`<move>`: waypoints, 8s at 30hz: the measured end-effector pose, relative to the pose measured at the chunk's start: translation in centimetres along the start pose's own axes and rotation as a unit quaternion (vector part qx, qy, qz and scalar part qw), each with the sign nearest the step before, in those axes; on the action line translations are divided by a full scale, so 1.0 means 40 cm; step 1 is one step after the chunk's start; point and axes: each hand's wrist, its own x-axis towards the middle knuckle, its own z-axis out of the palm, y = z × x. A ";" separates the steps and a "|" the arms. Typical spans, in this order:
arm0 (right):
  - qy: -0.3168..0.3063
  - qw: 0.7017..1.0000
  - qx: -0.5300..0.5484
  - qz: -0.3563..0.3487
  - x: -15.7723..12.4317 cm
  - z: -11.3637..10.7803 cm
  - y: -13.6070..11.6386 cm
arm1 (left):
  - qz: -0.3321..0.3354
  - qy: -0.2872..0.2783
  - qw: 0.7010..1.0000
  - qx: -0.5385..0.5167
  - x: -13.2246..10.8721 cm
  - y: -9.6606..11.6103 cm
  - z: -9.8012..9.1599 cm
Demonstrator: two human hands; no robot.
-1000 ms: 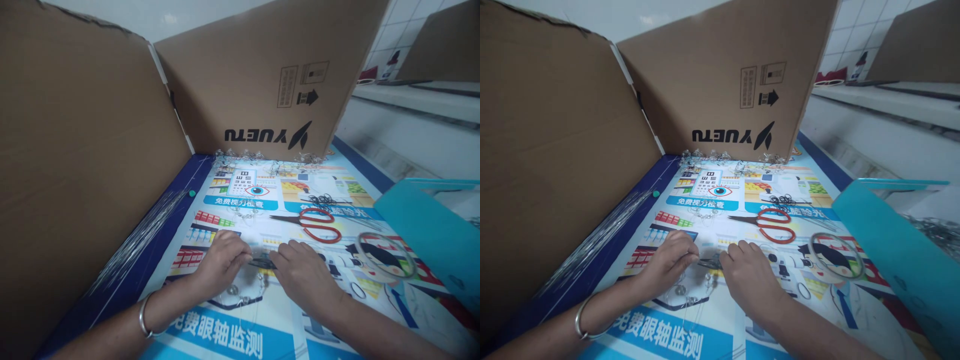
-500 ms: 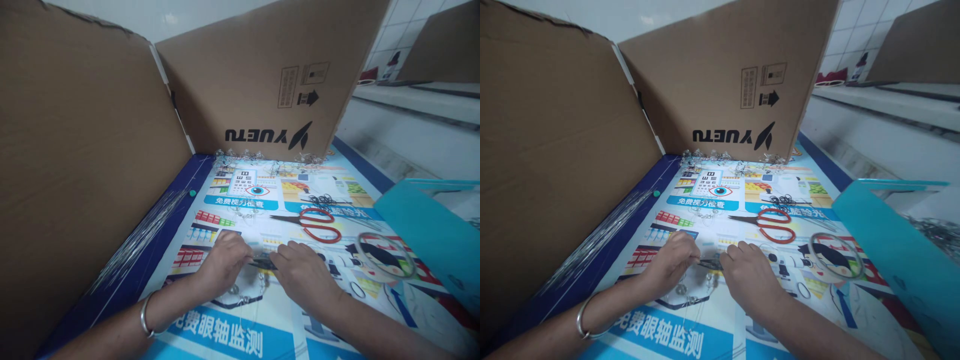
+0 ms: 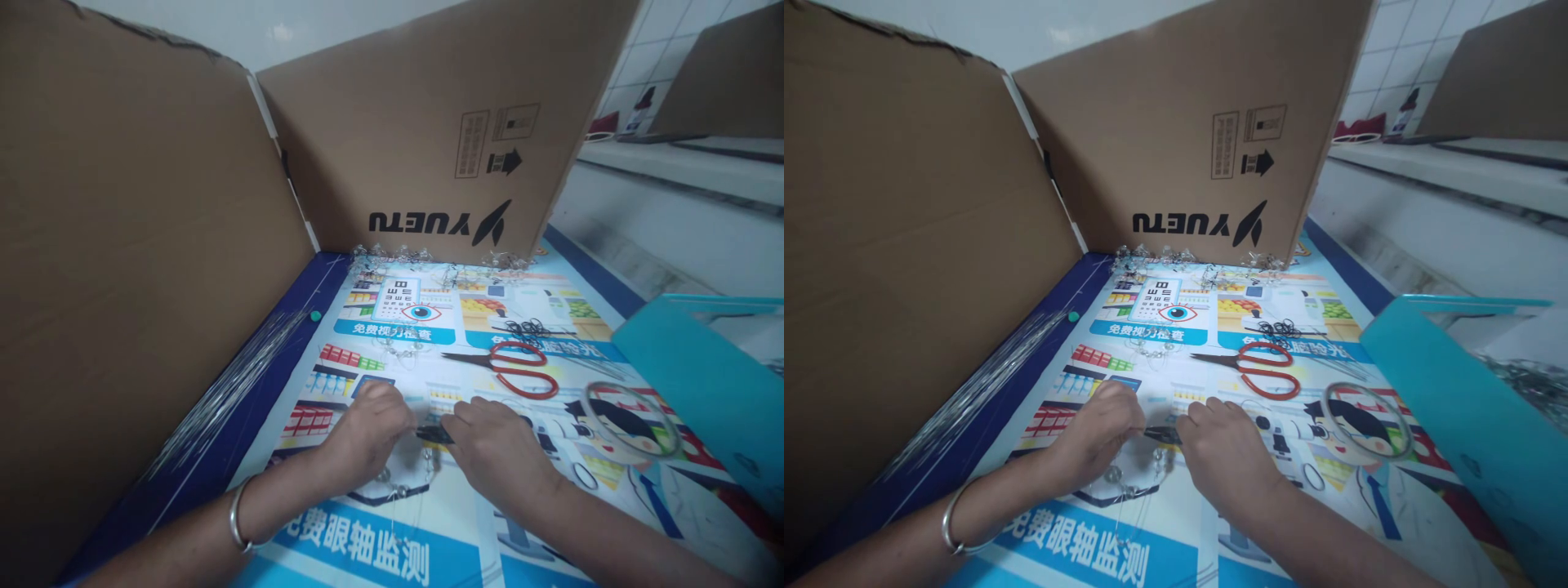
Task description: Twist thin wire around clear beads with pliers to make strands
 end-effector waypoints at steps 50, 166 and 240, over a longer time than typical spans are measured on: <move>-0.031 0.999 -0.007 0.019 -0.003 -0.008 -0.013 | 0.006 0.021 1.000 -0.014 0.013 0.004 -0.022; -0.083 0.860 0.441 0.243 0.011 -0.045 -0.064 | -0.355 0.105 0.748 -0.551 -0.008 0.087 0.035; -0.153 0.977 0.137 0.053 0.002 -0.066 0.016 | -0.243 0.129 0.934 -0.227 -0.009 0.042 -0.012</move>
